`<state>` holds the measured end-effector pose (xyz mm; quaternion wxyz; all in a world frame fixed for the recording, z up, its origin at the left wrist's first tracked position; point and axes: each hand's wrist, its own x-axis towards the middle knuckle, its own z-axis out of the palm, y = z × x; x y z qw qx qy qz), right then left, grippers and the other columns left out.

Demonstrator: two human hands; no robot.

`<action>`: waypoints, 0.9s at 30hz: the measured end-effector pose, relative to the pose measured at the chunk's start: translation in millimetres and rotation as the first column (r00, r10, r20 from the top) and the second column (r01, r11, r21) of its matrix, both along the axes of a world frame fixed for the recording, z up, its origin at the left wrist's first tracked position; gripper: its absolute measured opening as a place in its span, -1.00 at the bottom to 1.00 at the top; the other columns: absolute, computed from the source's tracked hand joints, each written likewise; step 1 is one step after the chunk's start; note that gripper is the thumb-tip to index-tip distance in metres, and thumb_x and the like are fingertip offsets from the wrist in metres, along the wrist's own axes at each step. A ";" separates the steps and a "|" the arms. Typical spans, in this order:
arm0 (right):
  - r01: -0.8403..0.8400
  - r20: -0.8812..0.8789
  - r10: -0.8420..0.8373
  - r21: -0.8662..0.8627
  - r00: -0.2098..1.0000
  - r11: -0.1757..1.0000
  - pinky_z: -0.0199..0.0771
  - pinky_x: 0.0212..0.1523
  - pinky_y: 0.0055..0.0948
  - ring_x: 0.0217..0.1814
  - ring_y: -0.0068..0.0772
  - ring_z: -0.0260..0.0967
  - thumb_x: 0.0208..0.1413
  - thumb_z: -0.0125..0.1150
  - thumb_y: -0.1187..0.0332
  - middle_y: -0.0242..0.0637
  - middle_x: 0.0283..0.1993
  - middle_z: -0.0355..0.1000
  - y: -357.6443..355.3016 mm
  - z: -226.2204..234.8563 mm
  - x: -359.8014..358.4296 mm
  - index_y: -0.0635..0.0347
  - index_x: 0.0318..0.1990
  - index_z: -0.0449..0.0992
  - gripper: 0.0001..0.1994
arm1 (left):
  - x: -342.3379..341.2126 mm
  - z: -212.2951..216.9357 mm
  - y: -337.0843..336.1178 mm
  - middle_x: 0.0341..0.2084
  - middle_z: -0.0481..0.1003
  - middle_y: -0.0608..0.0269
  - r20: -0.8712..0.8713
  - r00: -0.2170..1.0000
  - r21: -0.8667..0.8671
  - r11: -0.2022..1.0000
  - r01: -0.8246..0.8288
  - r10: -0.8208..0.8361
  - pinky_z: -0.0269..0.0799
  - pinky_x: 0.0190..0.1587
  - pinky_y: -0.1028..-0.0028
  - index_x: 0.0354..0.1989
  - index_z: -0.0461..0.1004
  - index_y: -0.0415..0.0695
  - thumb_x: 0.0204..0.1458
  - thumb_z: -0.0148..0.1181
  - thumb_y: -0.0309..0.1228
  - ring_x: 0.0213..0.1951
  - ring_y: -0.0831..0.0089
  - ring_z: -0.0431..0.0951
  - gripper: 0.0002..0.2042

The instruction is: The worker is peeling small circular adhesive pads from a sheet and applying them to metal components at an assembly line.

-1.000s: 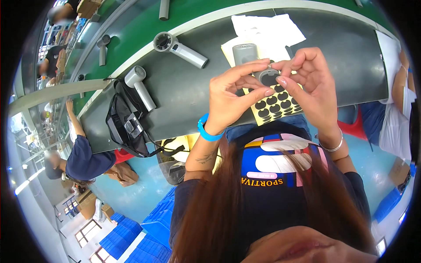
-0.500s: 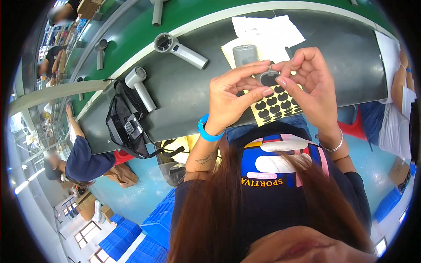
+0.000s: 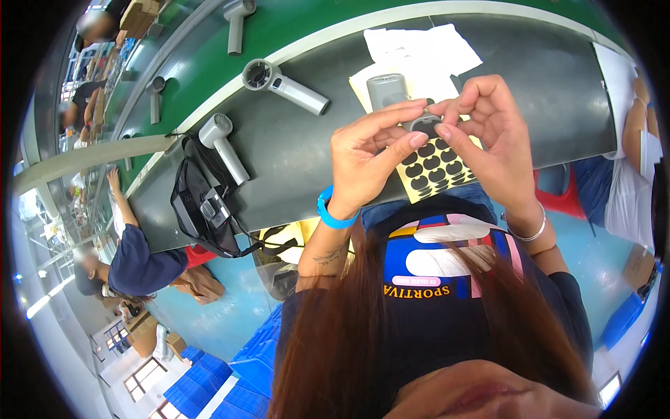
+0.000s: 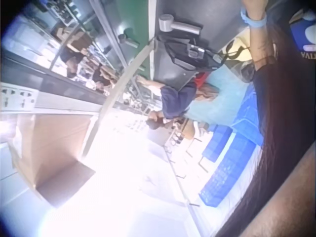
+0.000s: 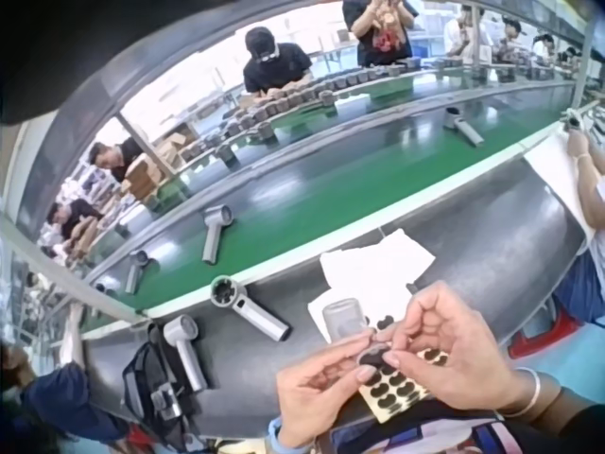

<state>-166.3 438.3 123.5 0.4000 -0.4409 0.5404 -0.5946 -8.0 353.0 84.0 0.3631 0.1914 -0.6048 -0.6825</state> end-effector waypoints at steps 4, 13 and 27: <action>-0.012 0.031 0.013 -0.001 0.999 1.000 0.44 -0.08 -0.55 0.01 -0.45 0.40 0.04 0.13 0.70 -0.29 -0.26 0.37 -1.0 -1.9 -0.4 0.19 -0.14 0.19 -0.69 | -0.6 -1.7 2.0 -0.04 0.48 -0.08 -0.026 0.998 0.047 0.998 -0.049 0.050 0.57 -0.17 0.51 -0.07 0.49 -0.37 -0.06 0.24 -0.71 -0.22 0.42 0.59 -0.69; -0.029 0.140 0.040 -0.078 0.989 0.997 0.43 -0.03 -0.55 0.04 -0.39 0.41 0.04 0.13 0.71 -0.26 -0.26 0.39 -0.2 -8.9 -4.1 0.18 -0.14 0.16 -0.66 | 1.6 1.0 1.5 -0.01 0.43 -0.17 -0.039 0.999 0.055 0.998 0.008 -0.006 0.60 -0.10 0.31 -0.03 0.41 -0.44 -0.12 0.29 -0.71 -0.24 0.35 0.58 -0.59; -0.010 0.069 0.012 -0.035 0.998 0.999 0.44 -0.04 -0.55 0.02 -0.41 0.41 0.04 0.15 0.69 -0.25 -0.25 0.40 0.0 -5.2 -1.3 0.18 -0.13 0.16 -0.66 | 0.7 -2.4 2.2 0.00 0.44 -0.13 -0.066 0.998 0.068 0.998 -0.012 0.017 0.59 -0.16 0.46 -0.06 0.46 -0.40 -0.12 0.25 -0.77 -0.22 0.35 0.61 -0.64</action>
